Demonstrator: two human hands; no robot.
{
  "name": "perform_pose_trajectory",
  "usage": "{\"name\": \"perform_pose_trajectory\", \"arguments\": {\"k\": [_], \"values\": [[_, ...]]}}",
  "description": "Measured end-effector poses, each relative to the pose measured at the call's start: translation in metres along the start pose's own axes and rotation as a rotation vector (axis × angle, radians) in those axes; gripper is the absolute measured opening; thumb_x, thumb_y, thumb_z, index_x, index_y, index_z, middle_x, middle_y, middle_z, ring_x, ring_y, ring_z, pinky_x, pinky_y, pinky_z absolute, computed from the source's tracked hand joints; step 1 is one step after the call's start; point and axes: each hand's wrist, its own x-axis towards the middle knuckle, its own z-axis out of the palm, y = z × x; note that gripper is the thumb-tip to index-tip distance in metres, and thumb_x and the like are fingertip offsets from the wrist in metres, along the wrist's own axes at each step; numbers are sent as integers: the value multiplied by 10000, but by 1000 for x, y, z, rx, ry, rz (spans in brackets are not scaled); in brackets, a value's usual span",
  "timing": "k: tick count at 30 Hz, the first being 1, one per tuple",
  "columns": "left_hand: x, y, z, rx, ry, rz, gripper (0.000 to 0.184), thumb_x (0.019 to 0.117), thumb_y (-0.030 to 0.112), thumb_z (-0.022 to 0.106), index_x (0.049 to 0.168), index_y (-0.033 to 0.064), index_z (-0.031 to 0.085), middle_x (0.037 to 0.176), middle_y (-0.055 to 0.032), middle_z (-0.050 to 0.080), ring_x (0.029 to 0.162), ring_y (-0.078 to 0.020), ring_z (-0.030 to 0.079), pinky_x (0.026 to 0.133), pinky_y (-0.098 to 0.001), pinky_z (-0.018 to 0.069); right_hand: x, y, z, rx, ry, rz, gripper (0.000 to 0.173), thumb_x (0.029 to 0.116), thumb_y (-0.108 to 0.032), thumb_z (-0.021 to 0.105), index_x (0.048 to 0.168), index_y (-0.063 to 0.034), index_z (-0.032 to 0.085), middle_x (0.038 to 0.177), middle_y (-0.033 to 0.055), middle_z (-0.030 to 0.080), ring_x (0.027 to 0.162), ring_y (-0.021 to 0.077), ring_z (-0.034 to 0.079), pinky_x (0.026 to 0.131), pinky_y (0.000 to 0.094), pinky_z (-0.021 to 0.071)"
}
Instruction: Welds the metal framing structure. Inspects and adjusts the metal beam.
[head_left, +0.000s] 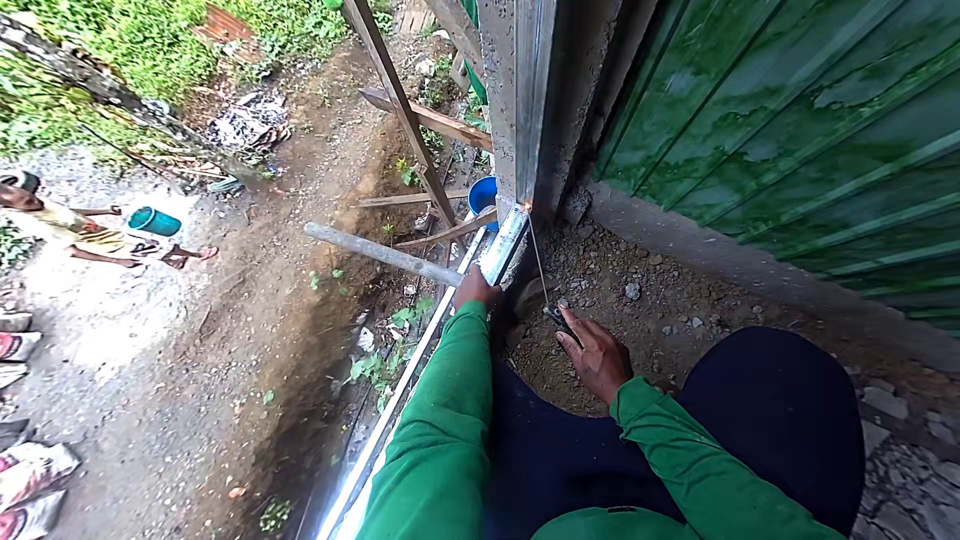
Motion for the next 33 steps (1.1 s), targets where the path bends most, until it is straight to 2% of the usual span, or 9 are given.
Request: {"name": "perform_pose_trajectory", "arguments": {"k": [3,7,11,16,22,26,33], "values": [[2,0,1,13,-3,3,759,862,427,772,1478,109,464,1224,-246,688,1123,-458,677,870,-689,539,0,0,-1,2,-5,8,513,1059,-505,479,1526,-299,522,1125,91,718,973,263,710,816,451,597],[2,1,1,24,-4,-6,759,855,425,771,1481,123,467,1235,-238,687,1127,-443,680,870,-685,543,1,-1,-3,12,-37,10,515,1055,-504,488,1533,-313,510,1153,97,716,992,275,711,833,472,597],[0,0,0,1,-3,16,768,856,413,774,1496,120,465,1219,-248,692,1120,-467,676,878,-697,537,-2,-2,-2,31,20,-78,494,1054,-475,510,1504,-277,553,1089,91,720,941,257,711,794,441,604],[0,-1,1,-11,-8,19,753,859,407,775,1485,119,473,1204,-244,696,1109,-456,683,872,-700,537,-2,-1,-3,35,8,-31,505,1057,-480,500,1520,-281,532,1145,86,720,992,255,712,836,444,600],[1,-2,1,-5,-1,23,742,855,411,776,1472,120,483,1201,-234,700,1105,-453,685,865,-696,539,-2,0,-3,25,0,-11,515,1059,-499,485,1528,-289,520,1134,85,718,977,256,711,823,444,600],[3,1,0,19,-27,-16,769,854,414,777,1490,120,460,1244,-240,682,1134,-444,675,878,-688,541,-1,0,-4,29,-19,18,522,1059,-511,476,1535,-300,509,1147,87,716,987,256,711,838,454,598],[2,3,-1,33,-25,-29,764,851,442,776,1476,127,470,1235,-239,686,1120,-450,680,867,-699,537,1,-1,-3,30,-21,6,511,1056,-500,488,1525,-300,524,1168,96,720,1015,272,712,861,469,593]]}}
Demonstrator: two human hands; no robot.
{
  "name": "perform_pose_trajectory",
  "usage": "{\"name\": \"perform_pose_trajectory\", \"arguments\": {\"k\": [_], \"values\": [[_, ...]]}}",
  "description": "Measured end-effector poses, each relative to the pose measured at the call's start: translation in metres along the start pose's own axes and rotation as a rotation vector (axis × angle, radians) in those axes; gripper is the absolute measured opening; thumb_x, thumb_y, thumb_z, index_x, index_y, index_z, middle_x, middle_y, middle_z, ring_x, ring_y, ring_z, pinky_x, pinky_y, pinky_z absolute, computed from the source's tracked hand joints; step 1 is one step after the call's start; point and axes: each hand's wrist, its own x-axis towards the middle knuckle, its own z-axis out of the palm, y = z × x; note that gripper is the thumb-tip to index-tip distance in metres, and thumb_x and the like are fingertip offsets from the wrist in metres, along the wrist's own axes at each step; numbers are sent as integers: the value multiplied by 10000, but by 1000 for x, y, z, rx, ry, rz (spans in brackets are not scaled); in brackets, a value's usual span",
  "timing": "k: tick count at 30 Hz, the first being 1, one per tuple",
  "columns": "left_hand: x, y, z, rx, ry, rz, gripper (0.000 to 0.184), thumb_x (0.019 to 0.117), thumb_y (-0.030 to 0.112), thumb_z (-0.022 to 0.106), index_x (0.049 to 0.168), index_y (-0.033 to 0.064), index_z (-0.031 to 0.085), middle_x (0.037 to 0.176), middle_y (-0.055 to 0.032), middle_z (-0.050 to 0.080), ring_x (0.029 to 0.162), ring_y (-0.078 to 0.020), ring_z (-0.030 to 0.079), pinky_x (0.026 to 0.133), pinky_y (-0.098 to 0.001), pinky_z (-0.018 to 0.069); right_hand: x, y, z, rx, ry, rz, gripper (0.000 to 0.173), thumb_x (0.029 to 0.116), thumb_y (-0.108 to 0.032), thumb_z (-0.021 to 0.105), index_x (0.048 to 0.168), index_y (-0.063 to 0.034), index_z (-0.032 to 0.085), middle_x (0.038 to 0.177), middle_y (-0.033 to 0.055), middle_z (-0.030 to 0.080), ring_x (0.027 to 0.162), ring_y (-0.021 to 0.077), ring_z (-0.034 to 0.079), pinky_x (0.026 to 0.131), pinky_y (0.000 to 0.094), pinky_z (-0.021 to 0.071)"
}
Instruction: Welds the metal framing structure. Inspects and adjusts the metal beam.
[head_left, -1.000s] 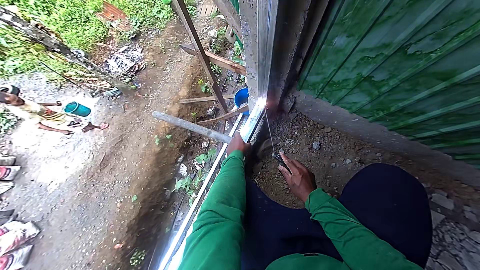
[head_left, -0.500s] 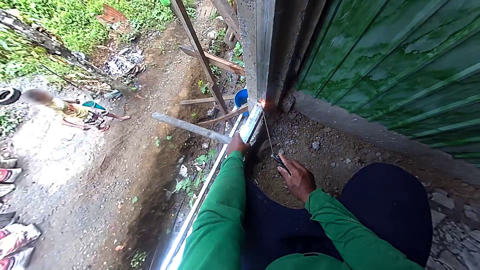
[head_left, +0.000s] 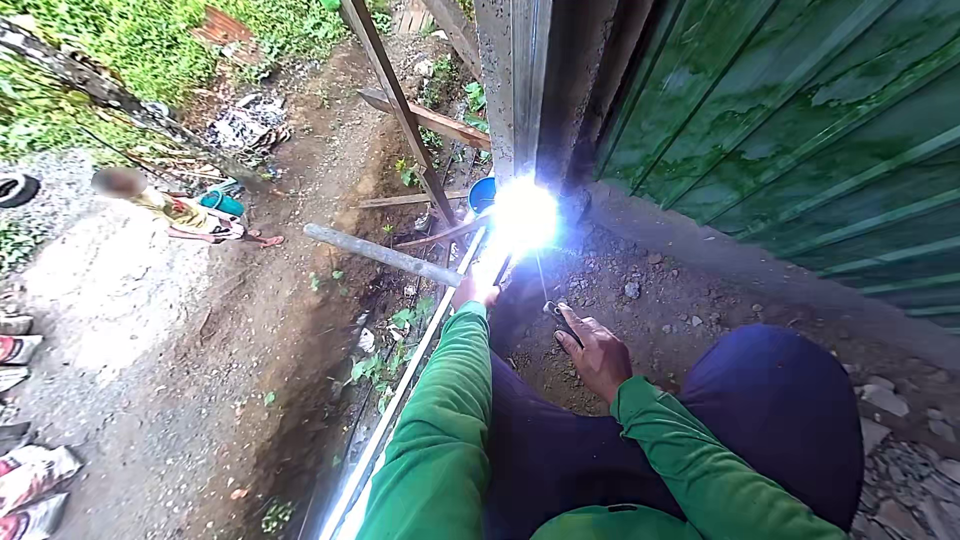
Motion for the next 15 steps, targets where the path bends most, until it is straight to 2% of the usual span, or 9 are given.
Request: {"name": "perform_pose_trajectory", "arguments": {"k": [4,9,15], "values": [[-5,0,-4,-41,4,26,753,849,408,790,1457,92,478,1206,-259,689,1107,-471,678,867,-713,529,-3,-1,2,24,53,-82,489,1053,-476,513,1497,-279,562,1086,95,725,936,255,717,796,448,606],[-4,-2,-1,-46,10,48,770,860,399,780,1493,103,459,1221,-251,689,1118,-462,678,878,-705,532,-4,-2,0,23,38,-22,502,1055,-482,505,1510,-274,546,1124,87,726,964,262,719,812,457,604],[-3,-3,-1,-42,15,44,756,858,401,781,1480,106,468,1201,-252,694,1111,-465,679,878,-701,533,-2,0,0,19,16,5,516,1058,-501,482,1530,-295,517,1159,88,718,998,257,712,847,457,596]]}}
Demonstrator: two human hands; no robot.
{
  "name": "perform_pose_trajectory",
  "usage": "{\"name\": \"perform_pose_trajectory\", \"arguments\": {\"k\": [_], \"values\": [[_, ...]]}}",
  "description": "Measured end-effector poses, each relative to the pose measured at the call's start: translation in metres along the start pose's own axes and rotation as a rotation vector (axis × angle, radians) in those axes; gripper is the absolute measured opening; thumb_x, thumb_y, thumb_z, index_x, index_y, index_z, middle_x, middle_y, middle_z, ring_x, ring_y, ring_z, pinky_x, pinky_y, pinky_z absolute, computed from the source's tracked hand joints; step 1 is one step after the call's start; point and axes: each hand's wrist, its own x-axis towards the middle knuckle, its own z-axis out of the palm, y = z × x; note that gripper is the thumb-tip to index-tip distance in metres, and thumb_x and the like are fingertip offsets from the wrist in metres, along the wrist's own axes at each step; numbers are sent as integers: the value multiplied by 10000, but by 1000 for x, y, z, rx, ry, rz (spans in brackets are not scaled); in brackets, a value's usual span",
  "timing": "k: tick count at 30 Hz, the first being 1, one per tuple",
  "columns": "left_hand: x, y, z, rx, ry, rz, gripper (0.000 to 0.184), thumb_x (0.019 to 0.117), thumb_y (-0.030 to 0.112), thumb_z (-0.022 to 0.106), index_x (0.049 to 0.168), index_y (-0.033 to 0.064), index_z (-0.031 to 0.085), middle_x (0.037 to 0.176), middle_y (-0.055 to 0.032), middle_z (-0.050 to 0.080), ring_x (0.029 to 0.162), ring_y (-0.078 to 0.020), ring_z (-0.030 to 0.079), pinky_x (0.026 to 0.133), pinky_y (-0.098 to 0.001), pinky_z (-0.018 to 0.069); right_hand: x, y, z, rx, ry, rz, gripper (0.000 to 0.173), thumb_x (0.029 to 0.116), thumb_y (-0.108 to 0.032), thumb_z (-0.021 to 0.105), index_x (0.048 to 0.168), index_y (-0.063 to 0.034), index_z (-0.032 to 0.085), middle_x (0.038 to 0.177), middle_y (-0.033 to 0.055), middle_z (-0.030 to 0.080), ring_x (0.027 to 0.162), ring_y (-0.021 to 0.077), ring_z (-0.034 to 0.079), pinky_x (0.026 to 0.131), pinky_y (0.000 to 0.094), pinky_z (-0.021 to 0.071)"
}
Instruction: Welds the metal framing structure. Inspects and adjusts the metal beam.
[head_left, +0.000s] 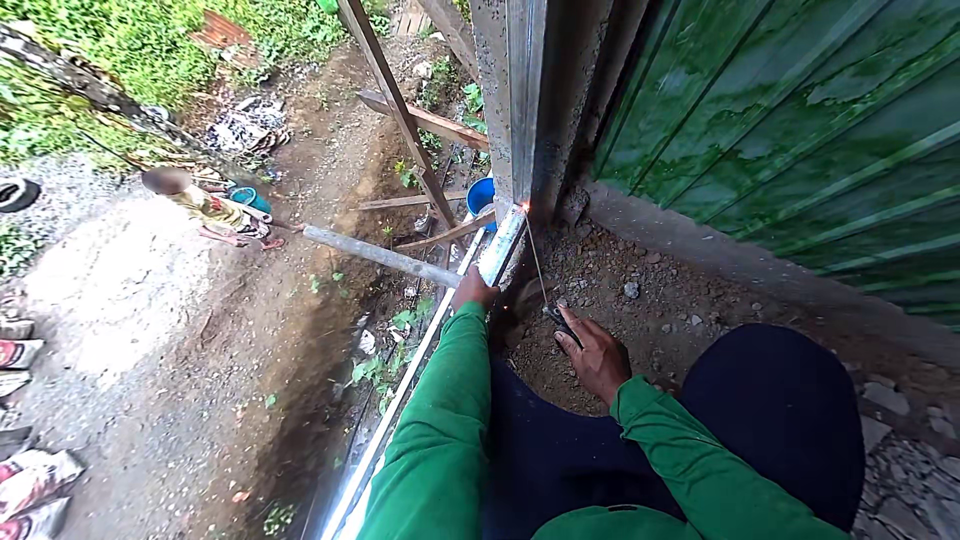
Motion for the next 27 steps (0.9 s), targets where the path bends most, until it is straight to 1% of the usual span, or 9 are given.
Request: {"name": "perform_pose_trajectory", "arguments": {"k": [6,9,11,12,14,15,18,22,27], "values": [[-1,3,-1,39,-10,-27,747,861,422,760,1472,112,463,1215,-238,691,1113,-444,683,859,-686,540,2,1,1,8,-10,17,526,1056,-515,481,1532,-292,515,1162,88,717,1005,262,710,852,461,595],[2,3,0,47,-16,-35,761,860,433,763,1473,102,457,1210,-245,691,1107,-448,685,857,-683,545,2,1,1,7,-4,18,520,1056,-509,486,1525,-286,525,1165,90,718,1007,262,711,856,462,594],[4,-1,6,29,23,-36,756,843,456,777,1455,111,497,1194,-239,697,1099,-445,685,864,-681,540,2,0,1,3,3,10,514,1054,-506,491,1519,-290,533,1176,87,721,1018,262,713,864,463,595],[6,-3,10,1,47,-23,763,833,456,794,1452,100,527,1195,-252,696,1102,-458,678,884,-692,532,1,-1,0,1,1,3,512,1052,-504,493,1518,-296,533,1184,84,723,1026,261,715,867,468,596],[0,-1,1,-48,21,26,747,852,383,793,1466,77,496,1203,-282,684,1113,-496,666,893,-720,523,0,-2,-1,22,13,-41,507,1053,-478,509,1512,-266,545,1172,91,726,1026,270,715,865,479,597],[-2,-1,-1,-52,11,32,743,856,375,789,1468,78,489,1204,-283,683,1114,-498,666,890,-722,521,-1,-3,-1,30,19,-52,502,1054,-471,511,1506,-256,552,1164,93,727,1020,268,716,859,477,599],[-2,-1,-1,-47,9,26,760,852,399,796,1475,92,488,1217,-275,683,1119,-494,666,888,-722,522,0,-2,0,32,17,-23,504,1057,-472,501,1510,-258,546,1184,93,721,1028,265,715,869,475,596],[1,-2,1,-42,1,23,771,854,396,791,1488,91,473,1220,-270,683,1123,-482,668,896,-714,524,0,-1,0,26,29,-10,513,1055,-498,494,1513,-271,543,1164,86,723,1004,253,716,857,461,599],[0,-2,0,-36,-1,20,773,853,409,797,1482,94,477,1224,-264,683,1126,-478,669,896,-707,527,1,-1,0,25,15,14,517,1056,-506,488,1521,-283,531,1168,84,723,1007,256,715,858,462,596]]}}
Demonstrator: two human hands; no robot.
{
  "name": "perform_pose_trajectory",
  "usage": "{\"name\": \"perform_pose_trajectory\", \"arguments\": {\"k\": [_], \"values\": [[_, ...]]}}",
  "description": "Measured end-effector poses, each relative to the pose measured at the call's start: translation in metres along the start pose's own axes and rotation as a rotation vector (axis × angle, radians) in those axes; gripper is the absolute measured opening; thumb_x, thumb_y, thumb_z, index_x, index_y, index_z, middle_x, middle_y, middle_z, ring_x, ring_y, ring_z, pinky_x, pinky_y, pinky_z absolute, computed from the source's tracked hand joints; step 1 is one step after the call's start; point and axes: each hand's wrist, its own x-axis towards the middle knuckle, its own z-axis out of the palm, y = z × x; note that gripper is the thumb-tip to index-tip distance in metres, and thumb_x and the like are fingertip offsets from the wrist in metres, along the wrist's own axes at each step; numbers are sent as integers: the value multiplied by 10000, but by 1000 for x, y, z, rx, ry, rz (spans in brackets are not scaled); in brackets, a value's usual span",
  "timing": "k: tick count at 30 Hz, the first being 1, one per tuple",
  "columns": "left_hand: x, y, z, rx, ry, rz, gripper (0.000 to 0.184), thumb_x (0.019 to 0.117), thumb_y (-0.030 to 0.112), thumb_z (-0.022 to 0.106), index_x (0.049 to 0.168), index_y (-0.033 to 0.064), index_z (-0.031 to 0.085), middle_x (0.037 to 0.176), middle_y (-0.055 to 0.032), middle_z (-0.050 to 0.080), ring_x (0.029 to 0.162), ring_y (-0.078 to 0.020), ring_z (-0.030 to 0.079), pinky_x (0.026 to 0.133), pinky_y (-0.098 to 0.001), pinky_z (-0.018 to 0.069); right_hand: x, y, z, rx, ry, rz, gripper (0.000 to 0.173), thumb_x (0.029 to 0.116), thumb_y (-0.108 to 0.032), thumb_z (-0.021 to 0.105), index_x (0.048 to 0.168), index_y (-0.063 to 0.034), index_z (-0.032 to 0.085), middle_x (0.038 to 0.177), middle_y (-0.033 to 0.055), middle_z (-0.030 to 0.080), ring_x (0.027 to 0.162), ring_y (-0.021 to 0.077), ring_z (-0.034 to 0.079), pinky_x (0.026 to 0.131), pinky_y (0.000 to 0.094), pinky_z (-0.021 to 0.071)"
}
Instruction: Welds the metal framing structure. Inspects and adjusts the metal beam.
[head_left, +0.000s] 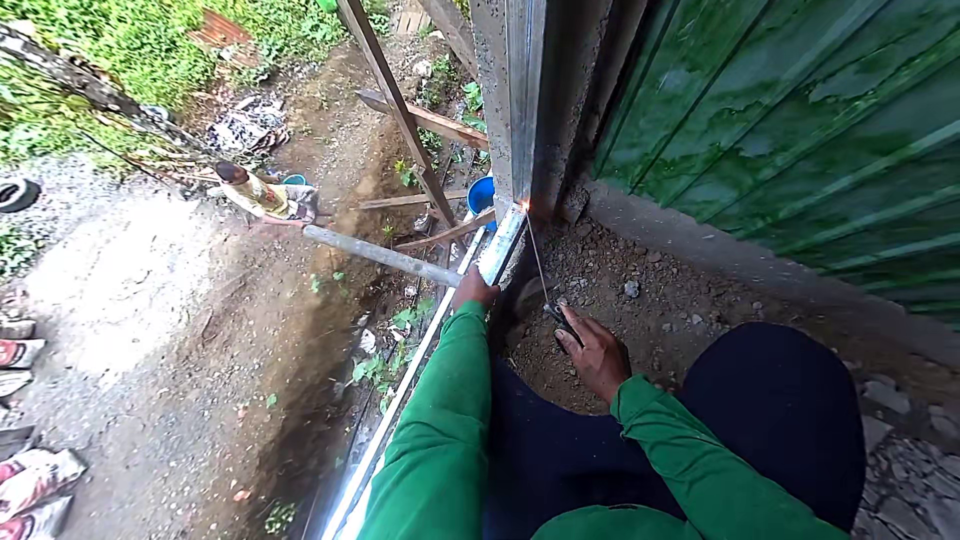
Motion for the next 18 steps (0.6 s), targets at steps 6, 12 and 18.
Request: {"name": "perform_pose_trajectory", "arguments": {"k": [6,12,18], "values": [[-1,5,-1,57,-12,-36,747,865,419,768,1463,88,466,1215,-246,689,1115,-443,683,879,-678,541,1,1,0,5,-17,17,524,1059,-504,483,1528,-274,521,1194,88,719,1038,264,712,885,472,590],[2,3,1,50,-7,-39,796,850,424,788,1498,102,457,1232,-262,681,1126,-463,673,884,-699,535,1,2,2,22,-4,-39,510,1052,-479,512,1513,-262,542,1166,100,726,1014,269,717,867,476,597],[1,1,0,43,1,-22,784,846,429,788,1489,118,466,1201,-254,695,1105,-464,683,872,-706,534,0,1,3,31,16,-36,512,1054,-482,506,1513,-258,543,1158,83,726,1006,255,717,853,459,602]]}}
